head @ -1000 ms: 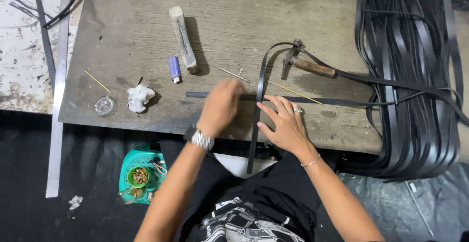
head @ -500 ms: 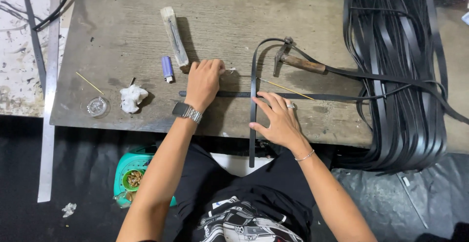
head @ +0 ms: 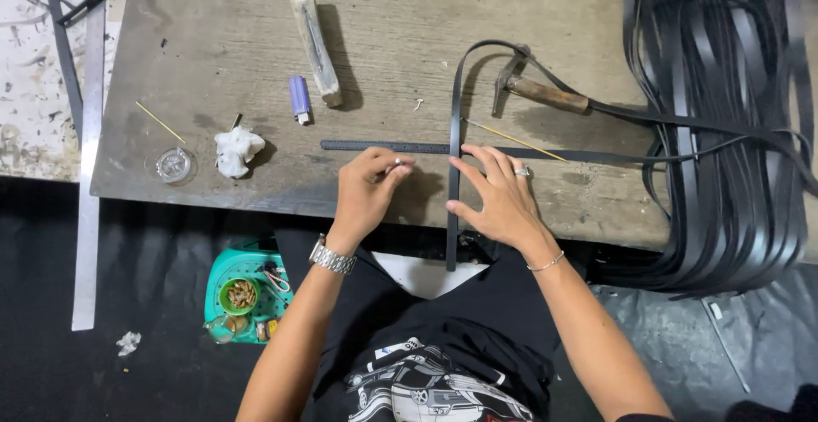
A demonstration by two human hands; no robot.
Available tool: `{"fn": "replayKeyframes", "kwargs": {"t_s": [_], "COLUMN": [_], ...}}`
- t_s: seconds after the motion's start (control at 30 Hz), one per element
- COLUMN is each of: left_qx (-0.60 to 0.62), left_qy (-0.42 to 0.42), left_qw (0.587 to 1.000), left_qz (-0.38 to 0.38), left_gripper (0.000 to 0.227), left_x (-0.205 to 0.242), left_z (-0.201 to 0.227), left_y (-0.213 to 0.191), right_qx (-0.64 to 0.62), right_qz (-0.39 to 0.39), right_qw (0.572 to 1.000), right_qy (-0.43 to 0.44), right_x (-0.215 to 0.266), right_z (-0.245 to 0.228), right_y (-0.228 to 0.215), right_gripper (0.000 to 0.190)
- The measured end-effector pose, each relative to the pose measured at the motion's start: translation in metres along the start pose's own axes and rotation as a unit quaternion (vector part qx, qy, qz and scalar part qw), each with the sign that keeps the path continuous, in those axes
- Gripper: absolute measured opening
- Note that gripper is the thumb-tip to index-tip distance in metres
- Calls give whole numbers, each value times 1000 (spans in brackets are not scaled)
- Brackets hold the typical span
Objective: Applying adhesive to leather straps and hammering them together to secure a joint.
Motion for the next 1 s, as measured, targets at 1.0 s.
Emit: {"fn": "replayKeyframes", "kwargs": {"t_s": [1.0], "left_qx": [56], "left_qy": [48], "left_qw": [997], "left_qz": [-35], "left_gripper": [13], "left_x": [-5], "left_z": [-13], "left_y": [50], "right_qx": [-4], "right_qz": [-1], "right_qw": [1000], "right_qy": [-19], "right_x": [-2], "right_z": [0], "right_y": [1], "right_gripper": [84]}}
Point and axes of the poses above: each hand's wrist, its own x-axis away from the middle knuckle, its own y-axis out of the palm, z = x × y, the point moved 6 cm from there along -x, towards the middle knuckle, and after that the axes turned 4 degrees about z, right-handed, at the moved point
